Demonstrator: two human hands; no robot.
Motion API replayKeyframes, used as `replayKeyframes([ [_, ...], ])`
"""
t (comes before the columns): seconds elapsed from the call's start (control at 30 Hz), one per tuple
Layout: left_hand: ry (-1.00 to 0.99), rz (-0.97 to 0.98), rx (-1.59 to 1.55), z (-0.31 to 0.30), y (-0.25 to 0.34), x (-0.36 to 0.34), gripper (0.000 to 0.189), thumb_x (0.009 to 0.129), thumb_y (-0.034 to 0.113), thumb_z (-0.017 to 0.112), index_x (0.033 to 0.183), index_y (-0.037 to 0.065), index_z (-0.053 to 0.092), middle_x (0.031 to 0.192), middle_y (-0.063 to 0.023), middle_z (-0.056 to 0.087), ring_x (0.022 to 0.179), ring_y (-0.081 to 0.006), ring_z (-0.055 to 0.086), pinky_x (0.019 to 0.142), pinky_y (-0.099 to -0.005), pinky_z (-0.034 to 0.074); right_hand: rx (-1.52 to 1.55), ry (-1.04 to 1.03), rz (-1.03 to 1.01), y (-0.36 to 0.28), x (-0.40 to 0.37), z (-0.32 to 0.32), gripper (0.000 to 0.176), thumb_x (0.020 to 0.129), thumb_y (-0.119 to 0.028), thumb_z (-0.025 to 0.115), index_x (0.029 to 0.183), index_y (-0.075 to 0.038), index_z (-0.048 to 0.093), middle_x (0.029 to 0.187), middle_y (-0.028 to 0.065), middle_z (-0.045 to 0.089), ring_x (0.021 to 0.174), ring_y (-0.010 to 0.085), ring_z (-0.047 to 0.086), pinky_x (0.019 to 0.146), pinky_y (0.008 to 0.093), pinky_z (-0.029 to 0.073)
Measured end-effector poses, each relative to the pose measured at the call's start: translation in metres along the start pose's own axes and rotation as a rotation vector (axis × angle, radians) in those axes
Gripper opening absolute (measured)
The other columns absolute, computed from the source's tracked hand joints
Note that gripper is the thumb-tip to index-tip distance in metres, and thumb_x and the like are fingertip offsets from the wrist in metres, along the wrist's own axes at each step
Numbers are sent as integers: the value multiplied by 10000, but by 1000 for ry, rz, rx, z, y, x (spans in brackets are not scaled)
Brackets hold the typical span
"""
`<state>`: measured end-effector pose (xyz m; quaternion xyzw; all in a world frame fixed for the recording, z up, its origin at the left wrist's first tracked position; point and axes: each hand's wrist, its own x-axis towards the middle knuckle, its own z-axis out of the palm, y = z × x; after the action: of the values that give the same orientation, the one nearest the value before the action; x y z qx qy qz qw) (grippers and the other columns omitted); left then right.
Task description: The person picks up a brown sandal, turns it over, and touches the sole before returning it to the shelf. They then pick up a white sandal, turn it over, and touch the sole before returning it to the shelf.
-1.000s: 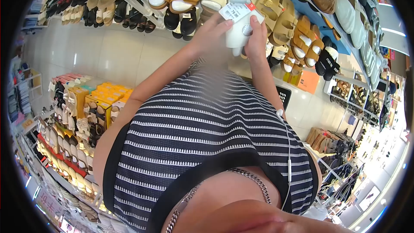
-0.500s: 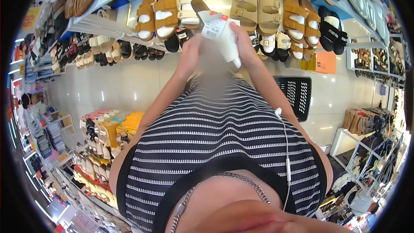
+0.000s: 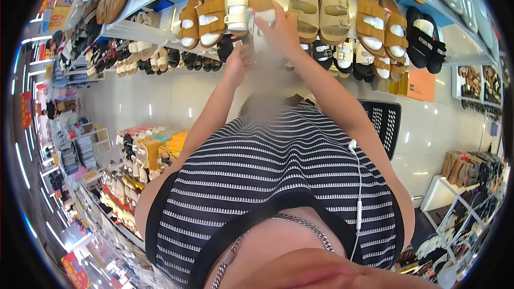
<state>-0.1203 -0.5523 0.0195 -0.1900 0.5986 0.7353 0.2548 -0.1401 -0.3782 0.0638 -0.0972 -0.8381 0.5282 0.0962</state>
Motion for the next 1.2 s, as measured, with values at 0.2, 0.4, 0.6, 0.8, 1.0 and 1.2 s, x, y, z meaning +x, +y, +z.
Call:
replayKeyframes([
  [0.2,-24,46,-17,-18,-15,-29,466,933,434,406,1171,35,452,1059,-96,554,922,-211,552,803,-353,441,-251,77,0,-6,52,32,687,755,-483,579,1318,-154,361,1213,238,354,1135,390,356,899,508,350],
  [0.4,-28,-39,-130,-32,-42,-48,399,928,449,379,1031,99,541,1026,-57,569,933,-197,526,798,-351,418,-442,165,78,8,88,59,587,774,-486,556,1213,-119,427,1176,246,378,1092,401,406,840,544,373],
  [0.6,-22,-10,-103,-61,-21,-52,436,937,461,354,1025,80,547,978,-68,589,914,-212,558,810,-354,427,-511,256,60,23,98,77,581,758,-462,576,1161,-57,469,1078,239,462,1029,399,447,860,483,375],
  [0.8,-1,-51,-173,-106,-14,-42,461,952,461,298,1027,79,544,978,-72,590,892,-202,571,799,-350,430,-594,78,-441,-37,93,91,428,726,-349,642,1041,-70,566,999,188,515,949,335,520,808,450,409],
  [1.0,-73,-22,-127,-131,-3,-24,456,952,436,318,1035,50,546,971,-83,598,858,-188,563,788,-335,440,-840,21,-205,-36,96,131,505,735,-443,647,1089,-98,545,1101,175,463,959,349,511,760,465,453],
  [1.2,-121,-11,-80,-155,3,-19,395,957,373,334,1025,50,550,935,-66,605,822,-164,567,744,-309,445,-912,29,-175,-28,99,136,519,726,-433,657,1096,-85,547,1122,183,441,962,349,506,808,437,442],
])
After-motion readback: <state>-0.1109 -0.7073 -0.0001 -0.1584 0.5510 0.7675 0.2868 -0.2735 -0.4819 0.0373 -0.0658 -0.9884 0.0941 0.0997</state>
